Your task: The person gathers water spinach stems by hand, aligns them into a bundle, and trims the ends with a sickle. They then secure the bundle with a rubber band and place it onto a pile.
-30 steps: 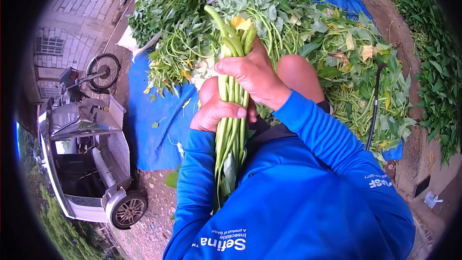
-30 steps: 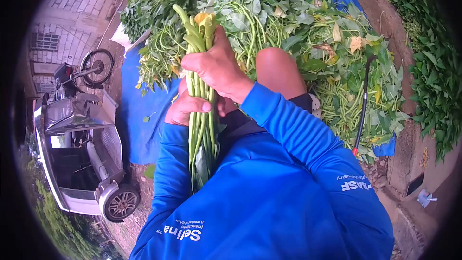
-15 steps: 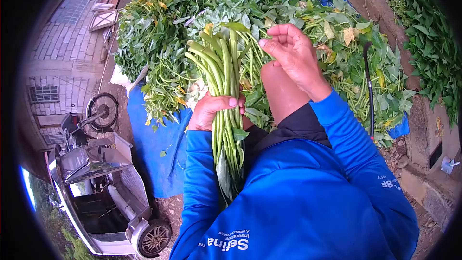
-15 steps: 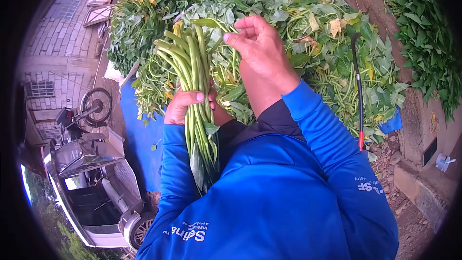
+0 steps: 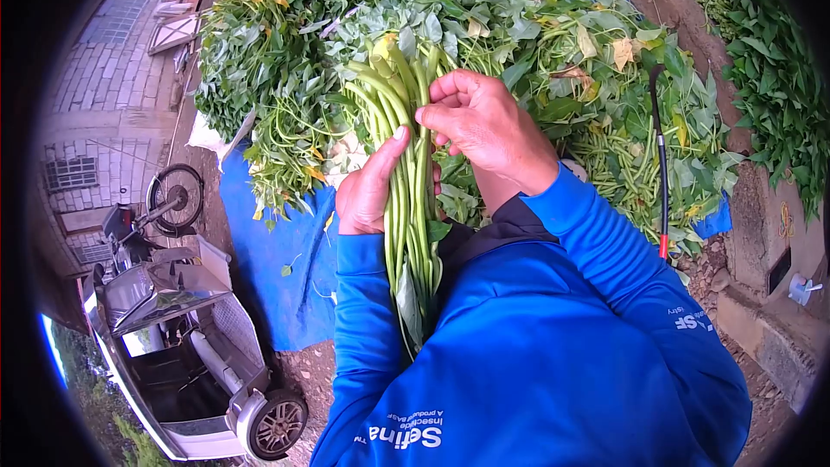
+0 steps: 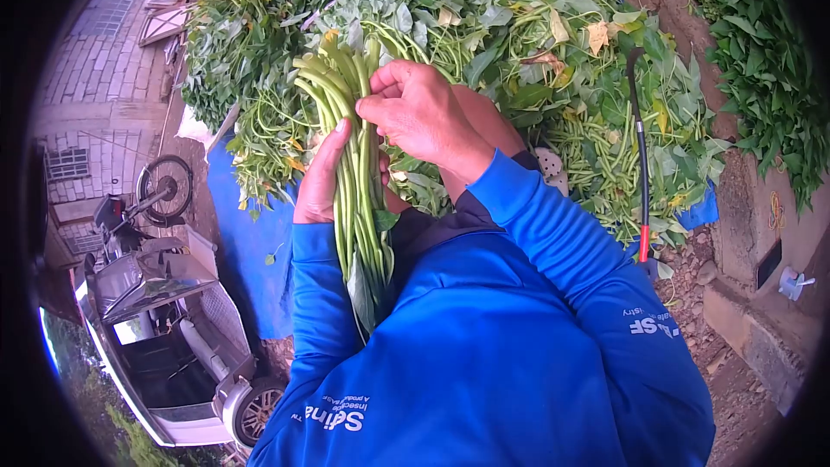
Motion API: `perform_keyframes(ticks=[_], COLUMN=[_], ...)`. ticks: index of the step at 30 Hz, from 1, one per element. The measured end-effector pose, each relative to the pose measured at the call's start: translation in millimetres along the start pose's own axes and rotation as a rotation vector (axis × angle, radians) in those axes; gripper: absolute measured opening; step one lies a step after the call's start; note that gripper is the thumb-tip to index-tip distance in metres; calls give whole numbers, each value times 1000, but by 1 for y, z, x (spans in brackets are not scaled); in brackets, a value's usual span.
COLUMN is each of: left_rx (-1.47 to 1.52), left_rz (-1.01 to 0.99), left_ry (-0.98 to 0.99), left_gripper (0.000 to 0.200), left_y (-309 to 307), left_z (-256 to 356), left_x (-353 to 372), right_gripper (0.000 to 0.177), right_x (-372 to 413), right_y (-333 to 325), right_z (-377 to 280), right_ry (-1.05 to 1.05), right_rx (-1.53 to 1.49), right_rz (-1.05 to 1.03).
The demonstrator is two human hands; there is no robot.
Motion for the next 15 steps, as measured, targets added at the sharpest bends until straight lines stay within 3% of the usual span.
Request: perform_keyframes(ticks=[3, 9, 11, 14, 15], left_rx=[19, 0, 45, -222, -146], left_rz=[13, -8, -48, -102, -67], left_ry=[10, 39, 41, 144, 54], left_gripper=[65, 65, 62, 53, 56], left_y=[2, 7, 12, 18, 13], left_z=[-1, 1, 0, 0, -1], left_x=[0, -1, 1, -5, -7], right_gripper=[26, 24, 25, 23, 21], right_x=[7, 4, -3, -22, -21], right_y=[2, 11, 11, 11, 6], right_z=[-3, -1, 3, 24, 21], right_ry=[-2, -326, -279, -279, -219], right_rx=[-17, -100, -86, -174, -221], right_rz=[-58, -109, -100, -86, -106])
Point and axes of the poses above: each hand's wrist, its own x-axis away from the middle knuckle, its own y-axis out of the palm, z = x × y, the point moved 5 cm from there along -x, towards the middle knuckle, and after that the axes turned 4 degrees about x, right-handed, at the moved point
